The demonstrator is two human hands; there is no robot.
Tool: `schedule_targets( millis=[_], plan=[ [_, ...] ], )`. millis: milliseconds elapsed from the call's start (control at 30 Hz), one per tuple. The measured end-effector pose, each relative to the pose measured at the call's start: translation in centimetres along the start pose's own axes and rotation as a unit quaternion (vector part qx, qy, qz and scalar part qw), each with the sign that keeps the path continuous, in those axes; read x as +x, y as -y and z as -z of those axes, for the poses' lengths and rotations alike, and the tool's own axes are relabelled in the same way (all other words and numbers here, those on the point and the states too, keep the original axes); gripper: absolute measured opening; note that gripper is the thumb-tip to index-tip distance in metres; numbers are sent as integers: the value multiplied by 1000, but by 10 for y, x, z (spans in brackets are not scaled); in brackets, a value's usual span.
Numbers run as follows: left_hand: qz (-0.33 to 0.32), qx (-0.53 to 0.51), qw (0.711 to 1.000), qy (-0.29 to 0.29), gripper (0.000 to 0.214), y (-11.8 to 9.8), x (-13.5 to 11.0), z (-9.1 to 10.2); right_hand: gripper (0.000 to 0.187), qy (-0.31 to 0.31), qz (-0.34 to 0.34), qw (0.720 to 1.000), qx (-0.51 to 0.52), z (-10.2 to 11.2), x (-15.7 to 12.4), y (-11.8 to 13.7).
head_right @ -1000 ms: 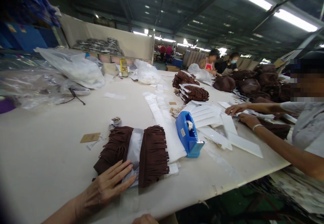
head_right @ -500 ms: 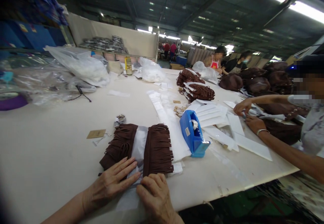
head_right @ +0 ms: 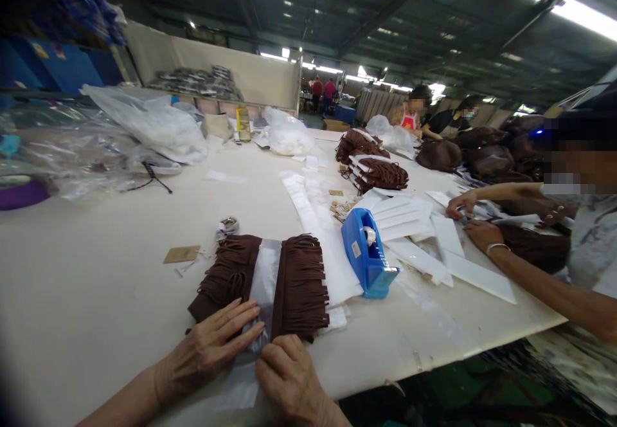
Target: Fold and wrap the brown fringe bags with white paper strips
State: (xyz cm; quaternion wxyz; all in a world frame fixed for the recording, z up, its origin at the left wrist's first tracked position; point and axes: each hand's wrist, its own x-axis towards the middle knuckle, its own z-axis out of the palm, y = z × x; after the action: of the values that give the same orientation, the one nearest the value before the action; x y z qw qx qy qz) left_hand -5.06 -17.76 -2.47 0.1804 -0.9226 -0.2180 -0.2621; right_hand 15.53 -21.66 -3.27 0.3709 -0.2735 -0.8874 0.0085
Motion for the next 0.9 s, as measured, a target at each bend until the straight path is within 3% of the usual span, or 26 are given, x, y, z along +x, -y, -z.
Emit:
schedule_targets(
  millis=[167, 267, 367, 467, 633, 900],
  plan=[
    [65, -131, 988, 47, 48, -3, 1, 16, 37, 6, -8, 1000, 6, -2, -2, 0],
    [140, -210, 967, 20, 38, -9, 9, 20, 36, 3, -11, 1000, 9, -3, -2, 1],
    [178, -209, 961, -16, 21, -17, 18, 16, 37, 2, -11, 1000, 9, -2, -2, 1],
    [174, -181, 967, -53, 20, -23, 23, 9, 35, 7, -14, 1000, 6, -2, -2, 0],
    [162, -178, 969, -58, 22, -24, 20, 2, 31, 9, -16, 1000, -24, -3, -6, 3],
    [170, -132, 972, -90, 15, -31, 15, -9, 27, -53, 28, 994, -95, 17, -36, 20]
  ],
)
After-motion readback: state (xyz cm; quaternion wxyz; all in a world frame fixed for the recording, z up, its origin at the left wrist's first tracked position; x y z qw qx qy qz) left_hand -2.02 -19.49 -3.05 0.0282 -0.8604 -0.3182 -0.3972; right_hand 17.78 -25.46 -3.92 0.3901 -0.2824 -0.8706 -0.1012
